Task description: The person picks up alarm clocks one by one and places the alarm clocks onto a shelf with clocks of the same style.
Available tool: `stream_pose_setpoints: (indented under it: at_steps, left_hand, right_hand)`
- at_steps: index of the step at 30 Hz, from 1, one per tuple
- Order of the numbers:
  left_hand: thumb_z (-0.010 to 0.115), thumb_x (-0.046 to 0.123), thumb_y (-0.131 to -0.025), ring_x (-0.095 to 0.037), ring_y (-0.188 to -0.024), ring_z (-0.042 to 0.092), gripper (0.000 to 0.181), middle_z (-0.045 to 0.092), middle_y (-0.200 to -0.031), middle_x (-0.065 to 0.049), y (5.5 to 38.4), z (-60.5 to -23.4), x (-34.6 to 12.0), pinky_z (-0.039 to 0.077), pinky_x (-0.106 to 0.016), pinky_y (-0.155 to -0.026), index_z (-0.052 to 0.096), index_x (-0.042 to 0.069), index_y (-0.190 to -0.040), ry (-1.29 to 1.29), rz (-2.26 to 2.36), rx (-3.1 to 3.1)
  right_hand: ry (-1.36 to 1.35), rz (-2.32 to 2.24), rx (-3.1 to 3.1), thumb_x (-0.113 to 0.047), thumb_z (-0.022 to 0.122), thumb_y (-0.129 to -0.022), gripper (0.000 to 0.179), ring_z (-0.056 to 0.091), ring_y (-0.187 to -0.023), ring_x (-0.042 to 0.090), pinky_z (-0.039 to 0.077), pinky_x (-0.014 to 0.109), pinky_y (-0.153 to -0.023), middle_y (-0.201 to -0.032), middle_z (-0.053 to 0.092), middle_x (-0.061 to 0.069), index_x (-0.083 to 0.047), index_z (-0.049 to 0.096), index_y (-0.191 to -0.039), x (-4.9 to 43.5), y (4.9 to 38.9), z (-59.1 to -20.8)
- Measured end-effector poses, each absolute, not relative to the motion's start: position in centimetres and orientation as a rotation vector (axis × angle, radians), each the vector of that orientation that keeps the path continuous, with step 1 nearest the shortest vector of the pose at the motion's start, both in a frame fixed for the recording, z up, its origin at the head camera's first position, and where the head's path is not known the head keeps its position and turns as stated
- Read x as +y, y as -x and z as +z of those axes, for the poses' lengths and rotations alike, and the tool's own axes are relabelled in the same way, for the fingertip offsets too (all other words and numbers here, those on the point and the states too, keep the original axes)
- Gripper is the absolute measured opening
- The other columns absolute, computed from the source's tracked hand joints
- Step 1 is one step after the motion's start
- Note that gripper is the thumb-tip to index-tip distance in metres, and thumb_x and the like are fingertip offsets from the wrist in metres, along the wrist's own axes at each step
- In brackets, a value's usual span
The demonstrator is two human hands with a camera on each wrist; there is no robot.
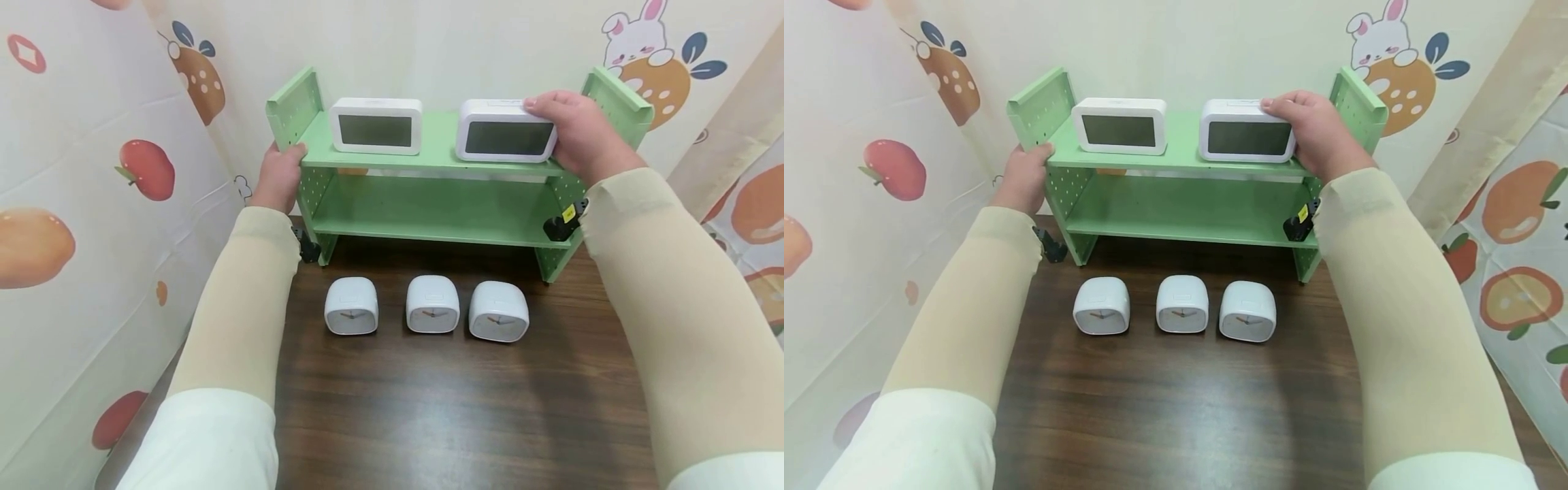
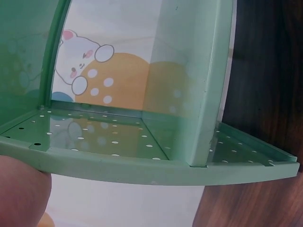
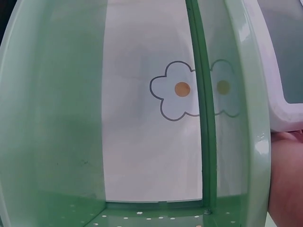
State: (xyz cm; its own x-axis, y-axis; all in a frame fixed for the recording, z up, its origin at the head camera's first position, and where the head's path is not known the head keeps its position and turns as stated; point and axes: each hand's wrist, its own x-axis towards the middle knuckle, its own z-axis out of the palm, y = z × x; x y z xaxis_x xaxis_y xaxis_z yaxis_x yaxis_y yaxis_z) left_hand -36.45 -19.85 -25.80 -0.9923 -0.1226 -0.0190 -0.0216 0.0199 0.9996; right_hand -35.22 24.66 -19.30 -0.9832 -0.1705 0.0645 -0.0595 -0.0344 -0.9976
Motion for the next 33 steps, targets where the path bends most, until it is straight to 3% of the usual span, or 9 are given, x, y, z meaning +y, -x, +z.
stream_pose_setpoints:
  at_steps: [18,28,31,33]
  left_hand:
    - [0.045,0.036,-0.11,-0.021,-0.139,0.044,0.053,0.041,-0.158,0.002,36.6,-25.92,-19.78,0.03,-0.048,-0.12,0.031,0.03,-0.161,-0.185,-2.12,-2.216]
    - [0.045,0.032,-0.11,-0.02,-0.14,0.043,0.051,0.043,-0.156,0.0,37.1,-26.19,-19.76,0.03,-0.042,-0.12,0.033,0.026,-0.16,-0.153,-2.149,-2.163]
    - [0.044,0.032,-0.11,-0.02,-0.14,0.043,0.052,0.042,-0.156,-0.001,37.12,-26.21,-19.81,0.031,-0.042,-0.12,0.032,0.026,-0.16,-0.156,-2.144,-2.168]
    - [0.044,0.032,-0.11,-0.02,-0.14,0.043,0.052,0.042,-0.156,0.0,37.03,-26.17,-19.84,0.03,-0.043,-0.12,0.031,0.027,-0.161,-0.158,-2.141,-2.178]
  right_hand:
    - [0.228,-2.091,2.277,-0.032,0.073,-0.098,0.033,0.06,-0.114,0.019,0.057,0.024,-0.082,-0.121,0.065,0.004,-0.004,0.062,-0.113,24.5,34.87,-19.3]
    - [0.223,-2.097,2.278,-0.035,0.072,-0.099,0.037,0.062,-0.113,0.019,0.058,0.023,-0.08,-0.123,0.066,0.004,-0.006,0.062,-0.119,24.6,34.68,-19.39]
    - [0.216,-2.064,2.307,-0.039,0.069,-0.1,0.041,0.059,-0.115,0.018,0.056,0.024,-0.087,-0.126,0.064,0.004,-0.007,0.06,-0.124,24.83,34.67,-19.16]
    - [0.179,-1.996,2.375,-0.046,0.065,-0.101,0.05,0.055,-0.123,0.019,0.05,0.025,-0.1,-0.132,0.06,0.004,-0.008,0.056,-0.132,25.14,34.55,-18.82]
